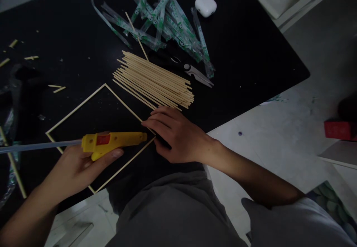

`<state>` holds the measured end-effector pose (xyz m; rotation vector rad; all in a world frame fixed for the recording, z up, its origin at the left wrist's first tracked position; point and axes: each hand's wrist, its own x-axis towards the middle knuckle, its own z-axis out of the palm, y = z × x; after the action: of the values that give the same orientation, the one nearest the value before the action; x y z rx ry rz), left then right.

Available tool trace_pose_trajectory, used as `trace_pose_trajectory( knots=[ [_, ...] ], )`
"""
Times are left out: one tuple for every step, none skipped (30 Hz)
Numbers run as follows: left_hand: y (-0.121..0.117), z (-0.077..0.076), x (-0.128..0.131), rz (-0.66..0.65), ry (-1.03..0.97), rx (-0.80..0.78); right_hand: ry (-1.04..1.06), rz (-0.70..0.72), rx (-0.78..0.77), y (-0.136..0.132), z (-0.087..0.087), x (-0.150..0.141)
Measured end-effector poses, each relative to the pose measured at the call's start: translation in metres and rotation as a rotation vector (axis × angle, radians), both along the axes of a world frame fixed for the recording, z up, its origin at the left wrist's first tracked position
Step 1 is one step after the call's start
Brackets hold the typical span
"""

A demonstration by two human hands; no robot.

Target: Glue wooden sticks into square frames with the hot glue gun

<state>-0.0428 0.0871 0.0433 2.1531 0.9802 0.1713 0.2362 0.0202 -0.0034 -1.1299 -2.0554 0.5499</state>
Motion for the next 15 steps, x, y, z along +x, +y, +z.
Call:
trace_pose_trajectory(
  knots=[
    [0.0001, -0.0002, -0.0002, 0.0, 0.001, 0.0, 0.004, 0.001, -0.001, 0.0001, 0.0, 0.0],
    [0.0002, -0.0004, -0.0004, -0.001, 0.002, -0.002, 0.007, 0.004, -0.001, 0.0003, 0.0001, 0.0],
    [0.0004, -0.0007, -0.0007, -0.002, 0.002, -0.001, 0.009, 0.005, 0.0, 0.0004, 0.0001, 0.0],
    [0.0006, -0.0011, -0.0012, -0.002, 0.005, 0.0, 0.009, 0.006, 0.003, 0.0005, 0.0, 0.0001],
    [0.0008, -0.0015, -0.0017, -0.002, 0.007, 0.001, 0.009, 0.007, 0.005, 0.0005, 0.0, 0.0001],
    [0.0009, -0.002, -0.0024, -0.003, 0.008, 0.001, 0.011, 0.008, 0.006, 0.0006, 0.0, 0.0002],
    [0.001, -0.0024, -0.0031, -0.001, 0.008, 0.002, 0.013, 0.01, 0.007, 0.0006, 0.0, 0.0003],
    [0.001, -0.0027, -0.0038, 0.002, 0.011, -0.001, 0.016, 0.01, 0.008, 0.0006, -0.0001, 0.0003],
    [0.001, -0.0028, -0.0042, 0.004, 0.012, -0.006, 0.018, 0.011, 0.007, 0.0005, -0.0001, 0.0004],
    [0.0009, -0.0027, -0.0045, 0.004, 0.01, -0.013, 0.019, 0.013, 0.003, 0.0005, -0.0001, 0.0006],
    [0.0008, -0.0024, -0.0046, 0.004, 0.007, -0.016, 0.018, 0.015, -0.002, 0.0004, -0.0001, 0.0007],
    [0.0007, -0.002, -0.0046, 0.005, 0.005, -0.017, 0.016, 0.016, -0.006, 0.0003, -0.0002, 0.0008],
    [0.0006, -0.0016, -0.0045, 0.008, 0.002, -0.015, 0.012, 0.017, -0.01, 0.0002, -0.0003, 0.0008],
    [0.0006, -0.0013, -0.0045, 0.012, -0.006, -0.009, 0.009, 0.018, -0.01, 0.0001, -0.0004, 0.0009],
    [0.0006, -0.0011, -0.0046, 0.018, -0.013, -0.005, 0.006, 0.018, -0.01, 0.0, -0.0005, 0.001]
  ],
)
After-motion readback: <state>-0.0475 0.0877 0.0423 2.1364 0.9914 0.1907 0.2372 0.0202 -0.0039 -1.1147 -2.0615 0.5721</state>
